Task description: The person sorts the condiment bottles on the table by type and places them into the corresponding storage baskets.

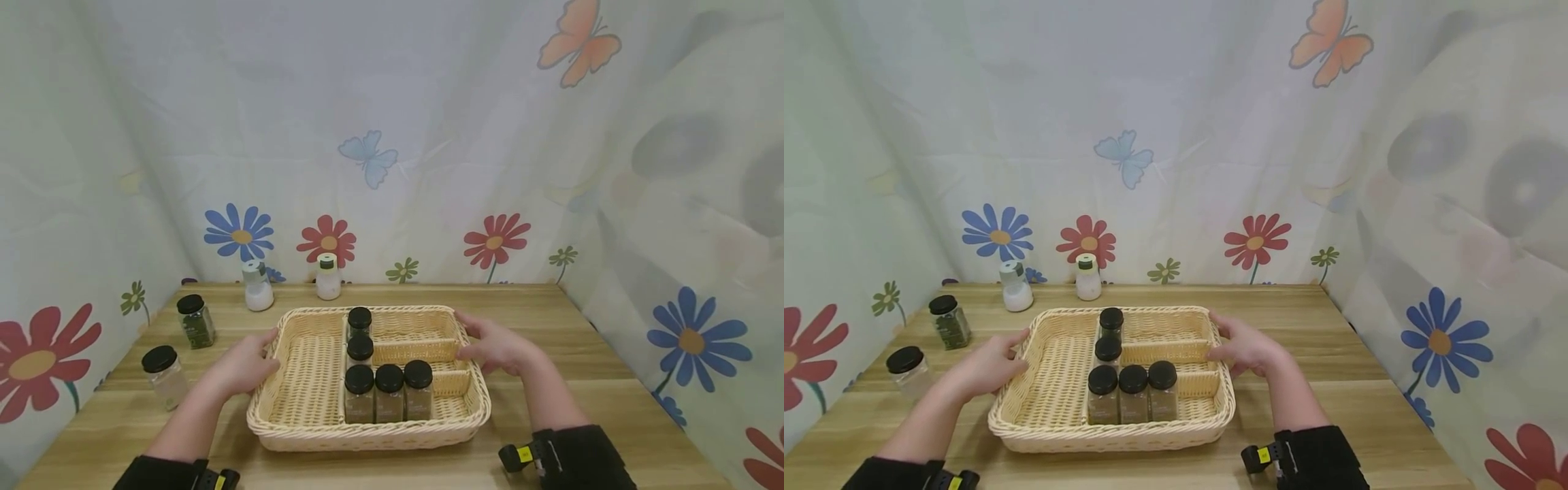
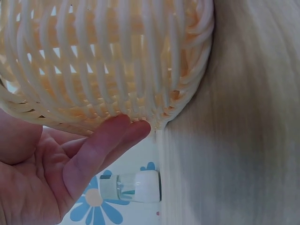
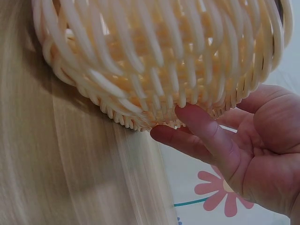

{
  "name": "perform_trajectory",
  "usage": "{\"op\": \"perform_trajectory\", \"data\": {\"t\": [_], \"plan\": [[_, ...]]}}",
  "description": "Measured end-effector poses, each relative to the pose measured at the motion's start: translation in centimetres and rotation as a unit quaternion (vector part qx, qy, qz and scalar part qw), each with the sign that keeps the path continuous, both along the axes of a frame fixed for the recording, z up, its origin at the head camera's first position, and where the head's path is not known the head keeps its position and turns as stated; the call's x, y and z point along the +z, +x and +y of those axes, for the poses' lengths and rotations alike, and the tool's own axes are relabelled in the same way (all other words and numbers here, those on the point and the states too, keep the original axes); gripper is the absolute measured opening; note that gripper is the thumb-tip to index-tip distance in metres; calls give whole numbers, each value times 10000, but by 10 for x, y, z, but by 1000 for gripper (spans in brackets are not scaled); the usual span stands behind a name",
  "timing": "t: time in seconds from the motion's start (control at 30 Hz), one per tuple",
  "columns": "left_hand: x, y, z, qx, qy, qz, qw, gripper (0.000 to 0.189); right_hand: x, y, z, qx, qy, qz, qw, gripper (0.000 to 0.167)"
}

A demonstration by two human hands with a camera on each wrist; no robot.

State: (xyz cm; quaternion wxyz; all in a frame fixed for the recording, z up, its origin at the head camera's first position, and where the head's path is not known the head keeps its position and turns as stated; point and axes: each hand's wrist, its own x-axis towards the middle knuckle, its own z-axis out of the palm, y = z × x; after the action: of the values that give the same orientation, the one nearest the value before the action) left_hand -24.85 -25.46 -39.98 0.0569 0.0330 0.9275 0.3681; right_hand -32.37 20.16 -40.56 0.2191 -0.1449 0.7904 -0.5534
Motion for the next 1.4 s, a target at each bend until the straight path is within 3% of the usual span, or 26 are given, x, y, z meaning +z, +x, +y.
{"op": "perform_trajectory", "data": {"t": [0.27,0.53,0.83,1.13,1.4], "plan": [[13,3,0,132,-155,-7,9998,73,-2,-1,3,-2,-13,-80,10000,95],[38,19,-8,366,-832,743,9931,72,-5,-2,1,-59,9,-104,9999,94],[62,37,-27,421,-1231,925,9872,73,-4,-2,2,-42,31,-72,10000,95],[66,40,-56,729,-1515,1170,9788,68,-2,-2,3,-14,106,-57,9999,94],[68,43,-88,1127,-1766,610,9759,77,-3,-5,4,-74,139,-48,9999,94]]}}
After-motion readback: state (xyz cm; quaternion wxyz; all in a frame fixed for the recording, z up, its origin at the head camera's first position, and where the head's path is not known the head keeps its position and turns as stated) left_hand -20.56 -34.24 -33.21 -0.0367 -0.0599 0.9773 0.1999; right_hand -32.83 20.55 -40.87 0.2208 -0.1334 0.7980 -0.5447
